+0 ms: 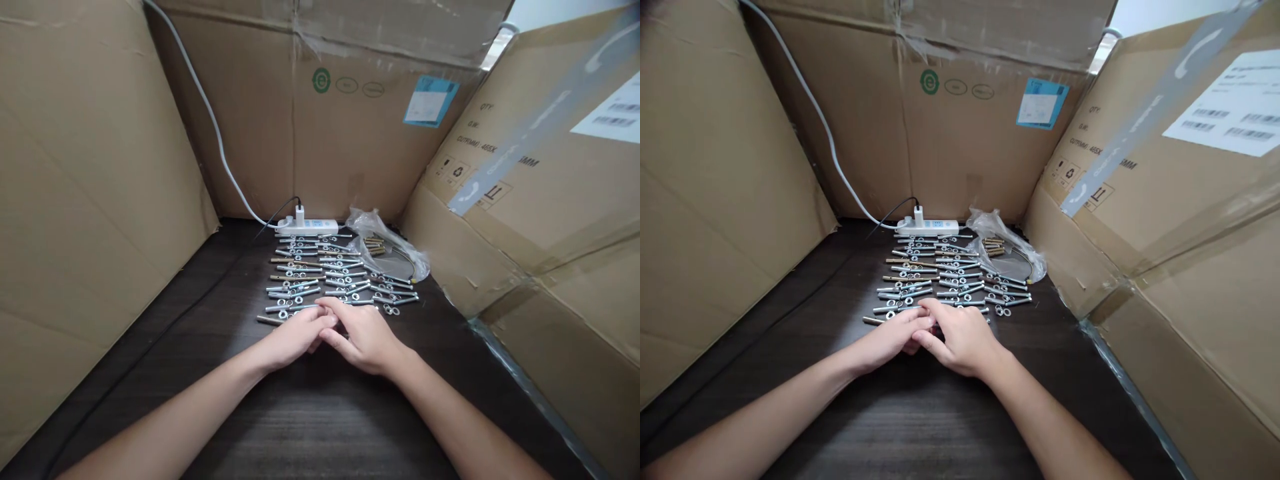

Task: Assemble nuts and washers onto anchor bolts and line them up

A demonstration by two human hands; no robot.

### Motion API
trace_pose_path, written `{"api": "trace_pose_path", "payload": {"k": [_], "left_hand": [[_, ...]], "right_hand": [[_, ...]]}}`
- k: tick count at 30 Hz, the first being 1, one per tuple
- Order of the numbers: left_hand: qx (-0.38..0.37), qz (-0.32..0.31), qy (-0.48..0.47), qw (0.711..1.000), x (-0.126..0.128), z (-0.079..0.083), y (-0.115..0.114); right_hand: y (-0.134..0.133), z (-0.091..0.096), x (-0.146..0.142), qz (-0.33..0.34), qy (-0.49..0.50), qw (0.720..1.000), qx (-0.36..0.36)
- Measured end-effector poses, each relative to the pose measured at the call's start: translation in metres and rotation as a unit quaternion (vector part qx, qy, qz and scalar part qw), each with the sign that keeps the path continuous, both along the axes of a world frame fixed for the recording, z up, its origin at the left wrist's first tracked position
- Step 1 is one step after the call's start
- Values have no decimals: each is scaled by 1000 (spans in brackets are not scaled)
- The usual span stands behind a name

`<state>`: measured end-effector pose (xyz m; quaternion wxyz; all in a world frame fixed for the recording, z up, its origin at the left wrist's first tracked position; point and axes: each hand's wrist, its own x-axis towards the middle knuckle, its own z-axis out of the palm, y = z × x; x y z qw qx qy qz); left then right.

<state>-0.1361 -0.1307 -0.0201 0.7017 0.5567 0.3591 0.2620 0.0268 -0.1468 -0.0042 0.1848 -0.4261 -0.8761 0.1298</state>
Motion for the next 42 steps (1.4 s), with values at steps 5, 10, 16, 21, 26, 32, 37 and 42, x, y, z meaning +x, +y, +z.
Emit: {"api": "trace_pose_path", "payload": {"k": [5,10,16,21,26,32,37,42], "left_hand": [[242,35,110,963,1,0,9],[390,55,240,887,3,15,21],[491,-74,298,815,52,26,36],[520,-128,357,766,94,19,43],[544,-123,388,734,106,16,43],[577,-138,392,703,112,12,42],[569,-126,390,713,115,8,44],[570,-113,382,718,121,4,38]], "right_hand": [[6,7,8,-39,18,998,51],[14,12,58,-175,26,981,81],[6,-23,131,-216,41,975,36],[0,-38,144,-196,81,977,-11],[4,-38,142,-217,84,972,-21],[8,-45,147,-202,72,977,3],[12,-48,146,-196,94,976,16],[16,-46,144,-209,102,971,55]]}}
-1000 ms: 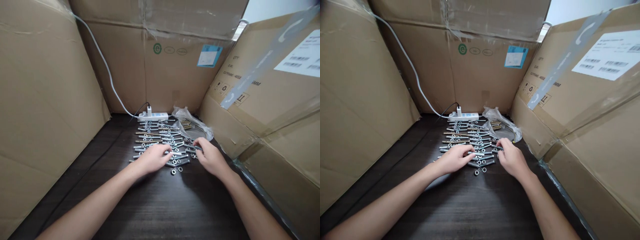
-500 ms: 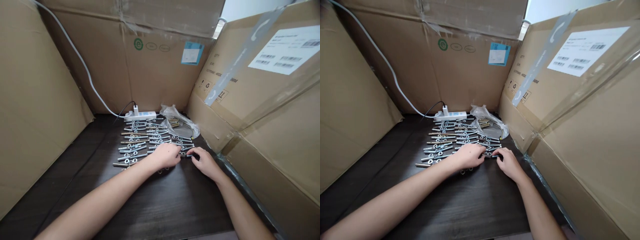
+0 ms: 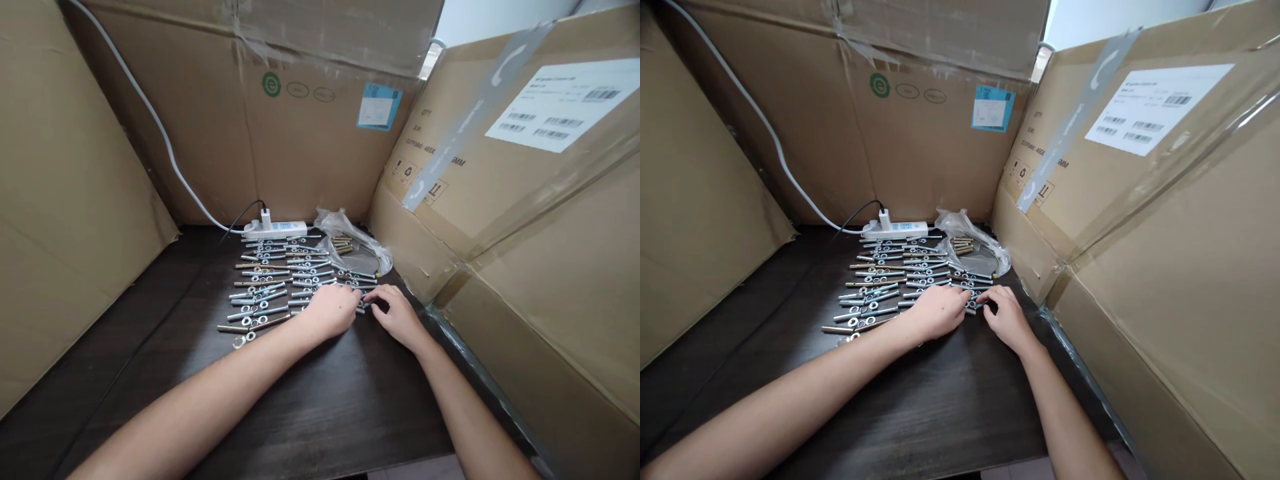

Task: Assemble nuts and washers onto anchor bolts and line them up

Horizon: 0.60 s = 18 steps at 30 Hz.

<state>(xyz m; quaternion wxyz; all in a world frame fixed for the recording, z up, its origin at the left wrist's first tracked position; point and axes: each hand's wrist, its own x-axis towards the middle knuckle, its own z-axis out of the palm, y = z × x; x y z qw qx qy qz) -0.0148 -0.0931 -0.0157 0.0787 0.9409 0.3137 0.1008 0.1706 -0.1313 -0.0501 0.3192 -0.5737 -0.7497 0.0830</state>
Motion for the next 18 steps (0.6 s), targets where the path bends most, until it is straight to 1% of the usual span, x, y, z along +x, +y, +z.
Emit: {"api": "trace_pose_path", "payload": {"k": [3,5,8,10,12,15,16,18], "left_hand": [[13,-27,-10,1000,8,-3,-3],[26,-37,-5,999,12,-5,-1],[38,-33,9,999,13,-5,2],[41,-30,9,999,14,-5,-1],[47,-41,9,998,16,-6,-11],[57,-108,24,992,25,-9,-34],[55,-119,35,991,29,-10,-40],[48,-114,60,991,34,-11,-48]], "right_hand": [[1,2,2,-22,0,999,39],[1,2,4,-42,8,997,58],[1,2,6,-60,23,996,59],[1,3,7,-64,25,996,50],[1,3,8,-67,25,997,42],[1,4,8,-77,37,996,36],[1,4,8,-79,43,995,33],[1,4,8,-79,54,995,24]]}}
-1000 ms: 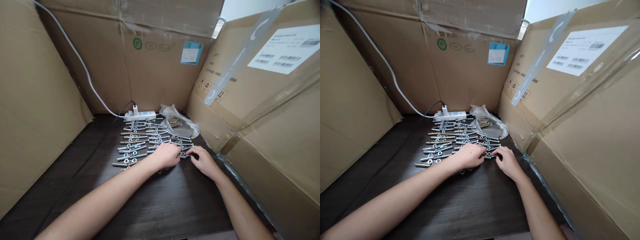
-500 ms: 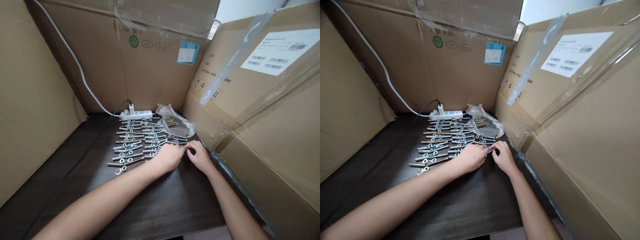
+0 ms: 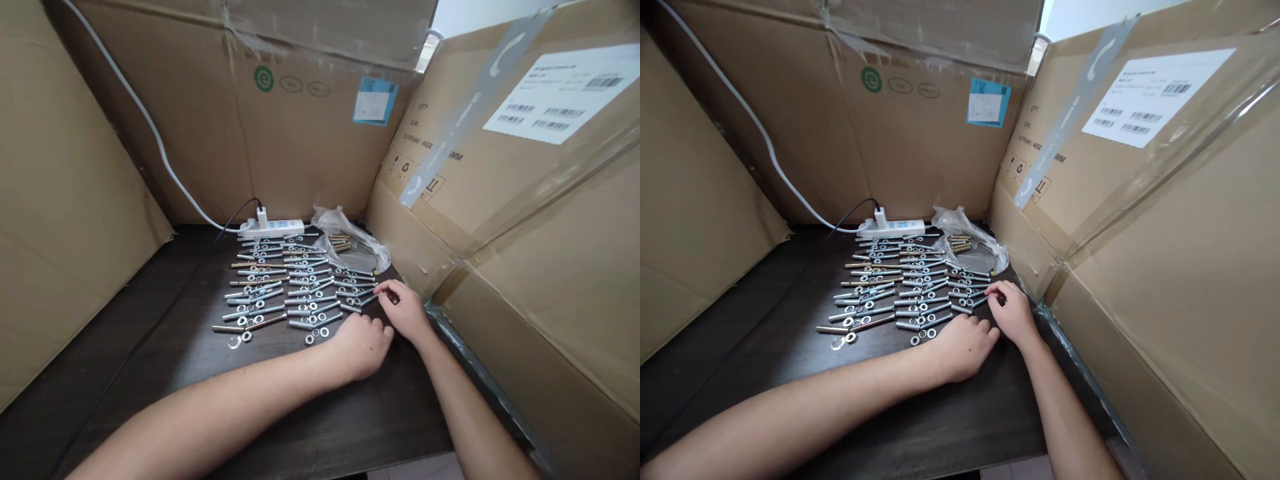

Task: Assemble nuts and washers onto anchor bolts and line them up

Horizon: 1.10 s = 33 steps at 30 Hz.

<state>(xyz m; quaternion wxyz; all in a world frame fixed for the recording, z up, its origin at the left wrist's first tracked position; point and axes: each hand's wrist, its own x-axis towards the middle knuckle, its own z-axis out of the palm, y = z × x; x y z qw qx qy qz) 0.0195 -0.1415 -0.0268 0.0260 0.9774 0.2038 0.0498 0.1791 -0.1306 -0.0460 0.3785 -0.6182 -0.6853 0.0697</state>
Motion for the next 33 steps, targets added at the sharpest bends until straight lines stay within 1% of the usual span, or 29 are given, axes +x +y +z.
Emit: {"api": "trace_pose_path", "payload": {"k": [2,4,10,13,16,18,20,21,25,28,33], "left_hand": [[1,11,15,1000,3,-1,0],[3,14,19,1000,4,-1,5],[4,-3,4,1000,0,-4,23],[3,-7,-20,1000,-7,1,31],[9,33,-54,998,-20,11,39],[12,63,-60,996,-32,17,42],[4,76,-55,996,-46,21,43],[-2,73,-49,996,-52,22,42],[-16,18,-34,999,-70,21,33],[-18,3,-30,999,-75,18,29],[-8,18,-36,999,-71,15,34]], "right_hand": [[-1,-1,0,2,10,1000,-9],[-1,-1,1,0,18,1000,-16],[-2,-1,1,-18,37,999,-36],[-4,2,1,-20,45,998,-42],[-8,6,0,-14,59,997,-54],[-12,9,-2,2,59,995,-77],[-14,11,-5,27,47,993,-109],[-16,12,-6,40,38,990,-126],[-18,14,-9,75,2,979,-188],[-18,13,-10,75,-18,974,-212],[-18,11,-11,59,-20,978,-201]]}}
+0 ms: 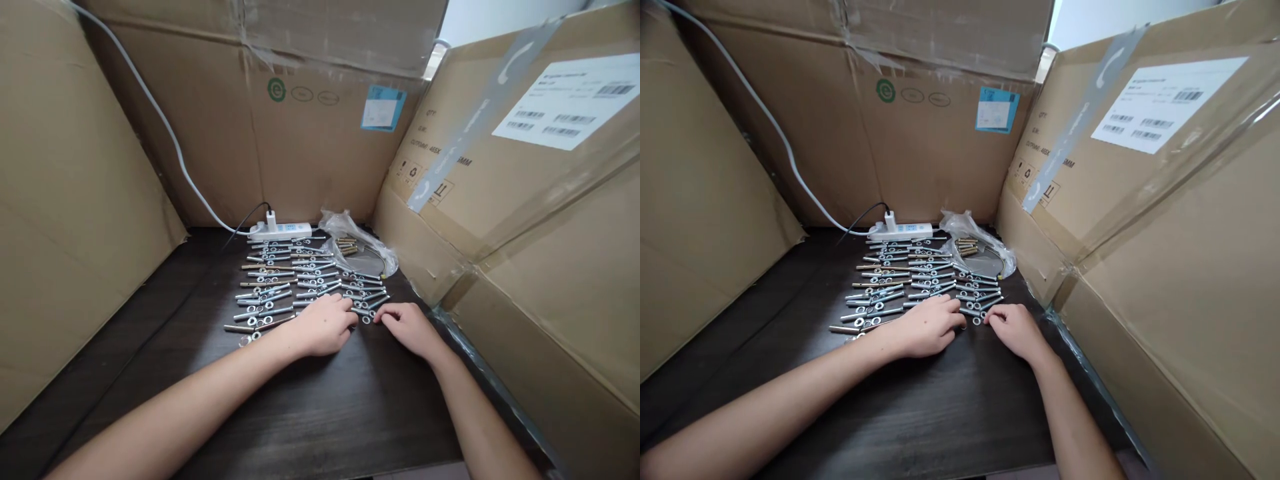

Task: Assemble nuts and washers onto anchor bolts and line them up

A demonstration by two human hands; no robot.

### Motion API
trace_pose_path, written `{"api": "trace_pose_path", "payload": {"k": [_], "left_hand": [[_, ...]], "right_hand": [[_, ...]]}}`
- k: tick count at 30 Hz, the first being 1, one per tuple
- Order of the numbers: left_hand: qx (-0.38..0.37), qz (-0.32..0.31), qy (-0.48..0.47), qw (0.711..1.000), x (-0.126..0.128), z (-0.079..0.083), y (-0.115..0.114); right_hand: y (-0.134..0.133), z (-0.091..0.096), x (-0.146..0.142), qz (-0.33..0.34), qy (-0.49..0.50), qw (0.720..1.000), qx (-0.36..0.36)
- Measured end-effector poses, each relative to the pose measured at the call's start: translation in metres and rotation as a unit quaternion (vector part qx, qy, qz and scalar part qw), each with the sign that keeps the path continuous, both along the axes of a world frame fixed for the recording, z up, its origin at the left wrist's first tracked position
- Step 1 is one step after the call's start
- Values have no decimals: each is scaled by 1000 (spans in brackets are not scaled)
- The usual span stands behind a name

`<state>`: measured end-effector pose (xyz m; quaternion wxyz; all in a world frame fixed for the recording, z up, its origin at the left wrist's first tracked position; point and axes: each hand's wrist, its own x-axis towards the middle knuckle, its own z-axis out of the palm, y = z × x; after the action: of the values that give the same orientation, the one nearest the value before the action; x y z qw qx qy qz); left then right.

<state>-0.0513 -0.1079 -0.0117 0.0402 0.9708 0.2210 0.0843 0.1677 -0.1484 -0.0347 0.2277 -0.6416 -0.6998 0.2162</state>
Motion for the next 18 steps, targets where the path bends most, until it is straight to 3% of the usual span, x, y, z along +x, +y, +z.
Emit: {"api": "trace_pose_path", "payload": {"k": [7,10,14,18], "left_hand": [[3,1,-15,1000,14,-10,9],[-6,3,-24,1000,9,-6,2],[-69,4,-84,994,-27,9,-13],[-114,100,-186,971,-78,11,-19]], "right_hand": [[1,-2,-1,-13,2,1000,24],[2,-5,1,-14,16,999,39],[-1,-5,-3,-29,25,995,96],[8,9,-15,-13,7,985,171]]}}
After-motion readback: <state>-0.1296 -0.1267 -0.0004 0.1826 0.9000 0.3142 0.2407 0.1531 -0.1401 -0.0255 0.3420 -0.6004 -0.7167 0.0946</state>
